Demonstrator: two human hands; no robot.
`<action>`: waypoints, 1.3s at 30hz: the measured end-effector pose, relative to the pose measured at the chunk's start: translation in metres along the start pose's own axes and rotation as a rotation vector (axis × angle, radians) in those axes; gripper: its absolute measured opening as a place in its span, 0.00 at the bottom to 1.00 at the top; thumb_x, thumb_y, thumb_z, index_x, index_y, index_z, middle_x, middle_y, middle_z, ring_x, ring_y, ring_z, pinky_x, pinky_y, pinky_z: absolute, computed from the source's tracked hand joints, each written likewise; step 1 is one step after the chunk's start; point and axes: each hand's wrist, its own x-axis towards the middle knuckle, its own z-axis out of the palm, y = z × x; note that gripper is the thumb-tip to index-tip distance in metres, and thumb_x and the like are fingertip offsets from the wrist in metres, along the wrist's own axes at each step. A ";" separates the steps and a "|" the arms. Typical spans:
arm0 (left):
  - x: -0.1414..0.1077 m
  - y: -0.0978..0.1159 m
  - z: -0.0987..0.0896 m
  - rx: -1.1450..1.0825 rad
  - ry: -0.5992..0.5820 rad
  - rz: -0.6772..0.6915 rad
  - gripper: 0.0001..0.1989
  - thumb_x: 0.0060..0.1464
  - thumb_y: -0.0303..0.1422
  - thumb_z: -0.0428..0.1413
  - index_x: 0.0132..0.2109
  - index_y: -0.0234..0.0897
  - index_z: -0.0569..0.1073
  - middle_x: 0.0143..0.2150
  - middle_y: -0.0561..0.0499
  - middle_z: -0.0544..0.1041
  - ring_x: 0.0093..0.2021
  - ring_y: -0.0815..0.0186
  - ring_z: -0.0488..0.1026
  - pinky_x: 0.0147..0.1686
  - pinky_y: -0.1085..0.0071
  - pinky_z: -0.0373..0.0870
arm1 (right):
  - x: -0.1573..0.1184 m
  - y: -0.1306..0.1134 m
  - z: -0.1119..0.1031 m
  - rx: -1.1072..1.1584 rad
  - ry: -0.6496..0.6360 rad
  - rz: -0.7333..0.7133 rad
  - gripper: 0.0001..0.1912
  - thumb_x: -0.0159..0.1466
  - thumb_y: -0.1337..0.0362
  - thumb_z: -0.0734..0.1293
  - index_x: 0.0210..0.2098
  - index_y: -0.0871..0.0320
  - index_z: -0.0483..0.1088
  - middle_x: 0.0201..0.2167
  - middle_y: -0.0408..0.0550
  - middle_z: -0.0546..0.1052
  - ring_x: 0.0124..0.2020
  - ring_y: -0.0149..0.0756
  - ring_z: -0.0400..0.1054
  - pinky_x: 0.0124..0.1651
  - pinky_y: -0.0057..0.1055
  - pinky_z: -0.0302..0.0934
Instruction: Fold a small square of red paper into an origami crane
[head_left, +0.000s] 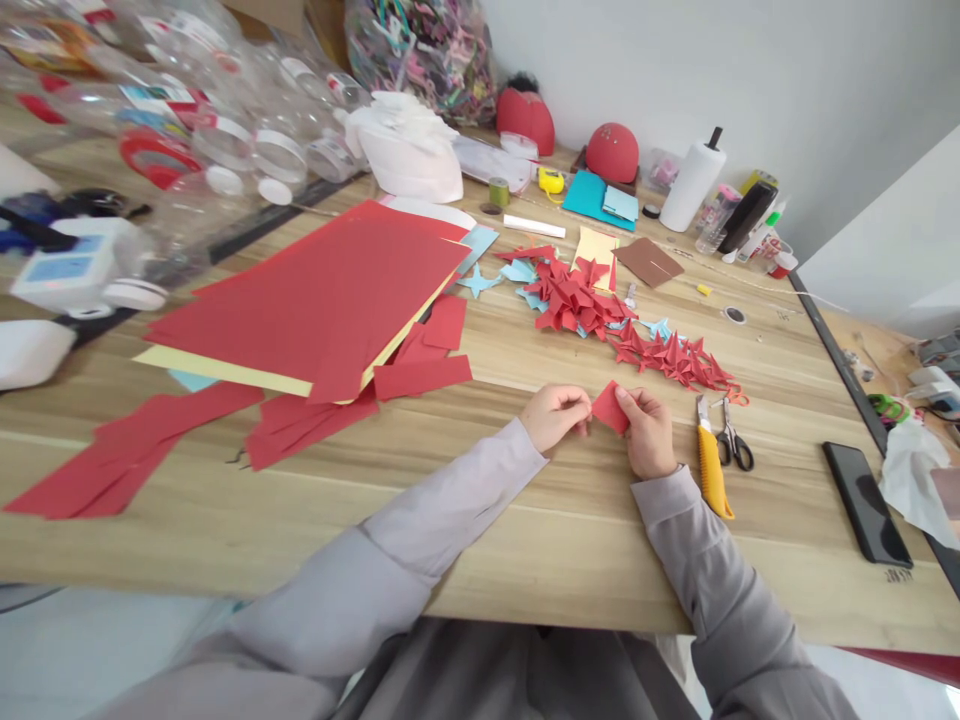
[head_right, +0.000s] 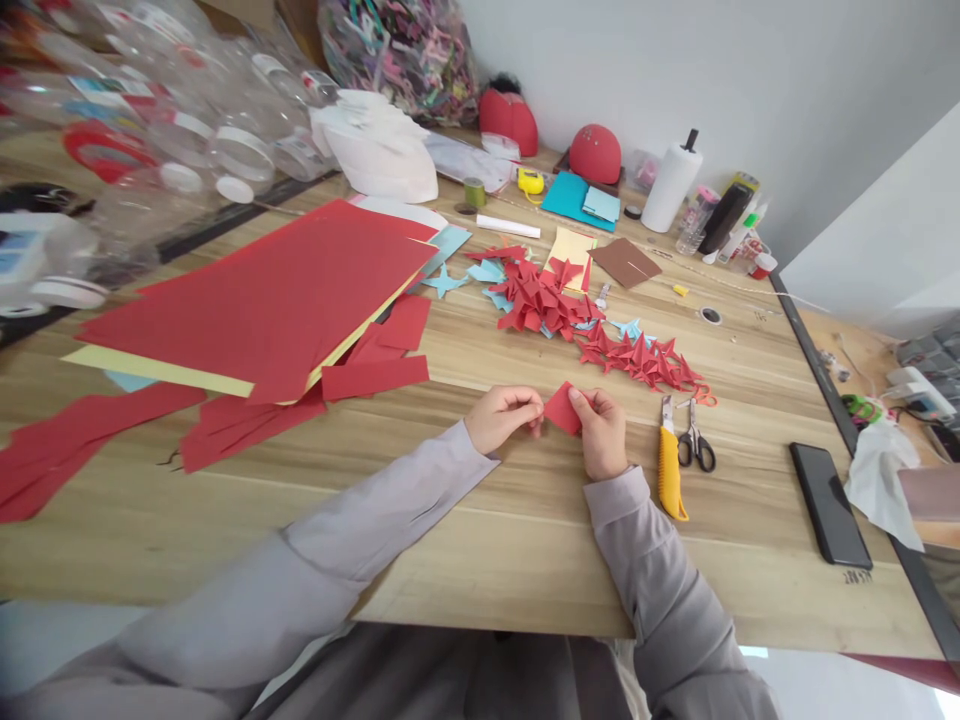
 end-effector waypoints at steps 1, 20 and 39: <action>0.000 0.000 0.000 -0.005 -0.002 -0.003 0.07 0.44 0.27 0.51 0.20 0.33 0.66 0.15 0.55 0.68 0.18 0.72 0.67 0.24 0.76 0.62 | 0.000 0.000 0.000 -0.018 0.003 -0.002 0.17 0.51 0.52 0.69 0.21 0.59 0.63 0.12 0.35 0.62 0.12 0.22 0.50 0.13 0.22 0.43; 0.004 -0.009 0.000 -0.027 0.037 -0.006 0.13 0.48 0.39 0.53 0.24 0.33 0.67 0.15 0.55 0.68 0.17 0.72 0.65 0.22 0.75 0.62 | -0.004 -0.003 0.001 0.018 -0.112 0.006 0.15 0.54 0.52 0.67 0.29 0.58 0.64 0.12 0.36 0.68 0.09 0.23 0.57 0.11 0.19 0.49; 0.005 -0.006 0.000 -0.260 0.155 -0.070 0.17 0.36 0.39 0.63 0.31 0.30 0.75 0.24 0.48 0.77 0.24 0.66 0.73 0.28 0.69 0.71 | -0.003 0.000 0.001 0.044 -0.162 -0.063 0.10 0.55 0.57 0.67 0.32 0.57 0.67 0.20 0.38 0.72 0.18 0.25 0.64 0.21 0.23 0.59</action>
